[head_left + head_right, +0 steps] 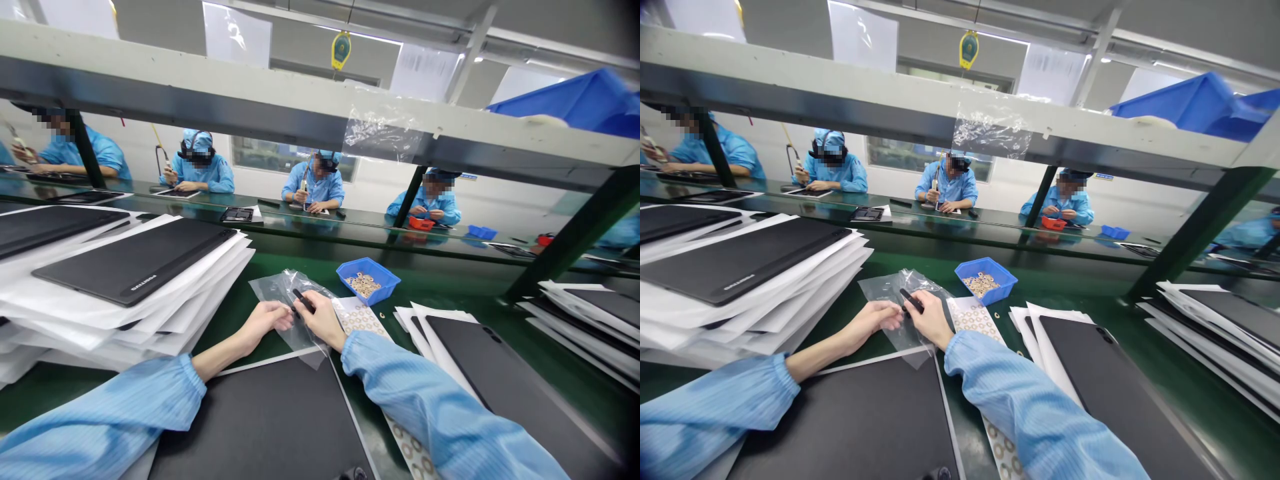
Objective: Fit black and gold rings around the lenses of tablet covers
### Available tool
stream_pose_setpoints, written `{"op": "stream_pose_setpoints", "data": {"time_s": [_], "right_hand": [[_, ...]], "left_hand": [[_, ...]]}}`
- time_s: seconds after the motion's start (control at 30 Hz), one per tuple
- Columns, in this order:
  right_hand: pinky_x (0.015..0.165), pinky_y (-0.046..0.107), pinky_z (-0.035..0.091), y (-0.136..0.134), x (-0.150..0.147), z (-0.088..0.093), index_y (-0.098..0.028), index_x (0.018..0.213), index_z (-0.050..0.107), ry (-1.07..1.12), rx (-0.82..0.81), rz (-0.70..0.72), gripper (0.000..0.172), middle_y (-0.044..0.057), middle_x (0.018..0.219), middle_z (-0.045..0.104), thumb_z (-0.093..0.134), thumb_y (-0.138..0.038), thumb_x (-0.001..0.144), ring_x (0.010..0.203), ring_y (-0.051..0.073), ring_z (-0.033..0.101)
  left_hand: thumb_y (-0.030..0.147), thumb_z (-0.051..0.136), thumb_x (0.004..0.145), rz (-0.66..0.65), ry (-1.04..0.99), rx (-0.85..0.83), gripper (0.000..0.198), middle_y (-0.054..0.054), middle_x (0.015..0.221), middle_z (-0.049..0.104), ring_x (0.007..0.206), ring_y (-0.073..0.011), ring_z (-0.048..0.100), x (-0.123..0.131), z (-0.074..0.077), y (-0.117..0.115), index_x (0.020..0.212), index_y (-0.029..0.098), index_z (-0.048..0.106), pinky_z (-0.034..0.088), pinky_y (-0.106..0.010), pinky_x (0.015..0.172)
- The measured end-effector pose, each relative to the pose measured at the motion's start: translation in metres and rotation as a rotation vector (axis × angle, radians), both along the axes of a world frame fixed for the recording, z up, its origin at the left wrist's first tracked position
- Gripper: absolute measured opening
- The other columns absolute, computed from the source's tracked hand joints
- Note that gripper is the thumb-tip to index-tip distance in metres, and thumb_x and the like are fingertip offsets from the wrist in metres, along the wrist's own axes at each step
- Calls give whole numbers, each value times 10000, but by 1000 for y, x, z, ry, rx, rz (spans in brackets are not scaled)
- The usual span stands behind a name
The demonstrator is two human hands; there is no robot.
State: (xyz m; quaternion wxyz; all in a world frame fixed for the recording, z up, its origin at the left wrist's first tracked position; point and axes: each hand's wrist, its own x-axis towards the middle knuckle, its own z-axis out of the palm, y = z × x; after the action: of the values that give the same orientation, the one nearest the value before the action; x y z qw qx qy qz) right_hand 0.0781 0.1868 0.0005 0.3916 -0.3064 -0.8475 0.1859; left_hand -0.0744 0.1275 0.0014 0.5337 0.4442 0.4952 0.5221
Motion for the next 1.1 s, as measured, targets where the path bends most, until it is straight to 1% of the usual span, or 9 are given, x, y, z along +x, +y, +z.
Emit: {"op": "stream_pose_setpoints", "data": {"time_s": [0.13, 0.33, 0.5, 0.67, 0.8, 0.9, 0.97, 1.03, 1.1], "right_hand": [[599, 249, 394, 1, 0, 3, -185, 639, 557, -18, -6, 24, 196, 9, 648, 570, 561, -280, 811, 614, 146, 524], [571, 246, 378, 0, 0, 3, -174, 603, 571, -43, -23, 36, 224, 10, 609, 565, 569, -273, 804, 584, 139, 512], [563, 236, 368, 0, -1, 0, -161, 610, 584, -70, -29, 49, 187, 7, 603, 564, 579, -229, 784, 572, 127, 498], [575, 227, 351, 2, -2, -3, -161, 584, 534, -95, -51, 69, 148, -12, 593, 534, 583, -134, 721, 581, 118, 479], [582, 228, 334, 3, -3, -2, -168, 576, 491, -106, -87, 72, 148, -27, 578, 499, 562, -109, 692, 585, 115, 455], [566, 226, 321, 6, -2, 0, -171, 554, 464, -96, -140, 52, 170, -37, 539, 465, 540, -135, 702, 559, 108, 428], [540, 221, 316, 8, 0, -1, -169, 558, 469, -85, -198, 45, 179, -40, 520, 457, 529, -183, 726, 534, 101, 418], [507, 212, 318, 11, 1, -2, -164, 588, 488, -73, -274, 50, 194, -39, 513, 465, 501, -245, 764, 503, 94, 420], [473, 203, 319, 13, 2, -3, -159, 632, 502, -63, -352, 68, 212, -41, 507, 465, 463, -290, 795, 465, 85, 413]], "left_hand": [[321, 696, 650, -4, 31, 18, 234, -42, 668, 642, 608, -131, 598, -1, -1, 0, 719, 108, 628, 451, -238, 626], [326, 684, 657, -12, 72, 39, 234, -38, 647, 638, 599, -141, 606, -2, -3, 1, 712, 109, 617, 461, -249, 619], [282, 646, 678, -13, 121, 62, 176, -28, 623, 637, 588, -138, 611, -2, -5, 2, 703, 111, 614, 477, -250, 617], [206, 604, 692, -20, 184, 60, 94, -23, 610, 643, 588, -129, 612, -2, -6, 1, 697, 113, 620, 493, -243, 643], [245, 594, 727, -33, 231, 38, 134, -30, 648, 646, 629, -131, 631, -1, -6, 1, 738, 113, 612, 508, -241, 678], [340, 597, 752, -52, 284, -11, 228, -53, 745, 664, 689, -140, 655, -3, -2, 0, 792, 116, 598, 519, -239, 694], [437, 606, 747, -87, 352, -87, 325, -77, 772, 677, 677, -159, 668, -8, 6, -2, 800, 116, 597, 524, -244, 631], [540, 626, 706, -146, 452, -195, 434, -104, 711, 683, 586, -182, 664, -16, 15, -3, 738, 107, 607, 499, -244, 513], [613, 657, 642, -211, 575, -295, 520, -129, 598, 665, 466, -190, 628, -27, 26, -4, 609, 96, 604, 440, -235, 416]]}}
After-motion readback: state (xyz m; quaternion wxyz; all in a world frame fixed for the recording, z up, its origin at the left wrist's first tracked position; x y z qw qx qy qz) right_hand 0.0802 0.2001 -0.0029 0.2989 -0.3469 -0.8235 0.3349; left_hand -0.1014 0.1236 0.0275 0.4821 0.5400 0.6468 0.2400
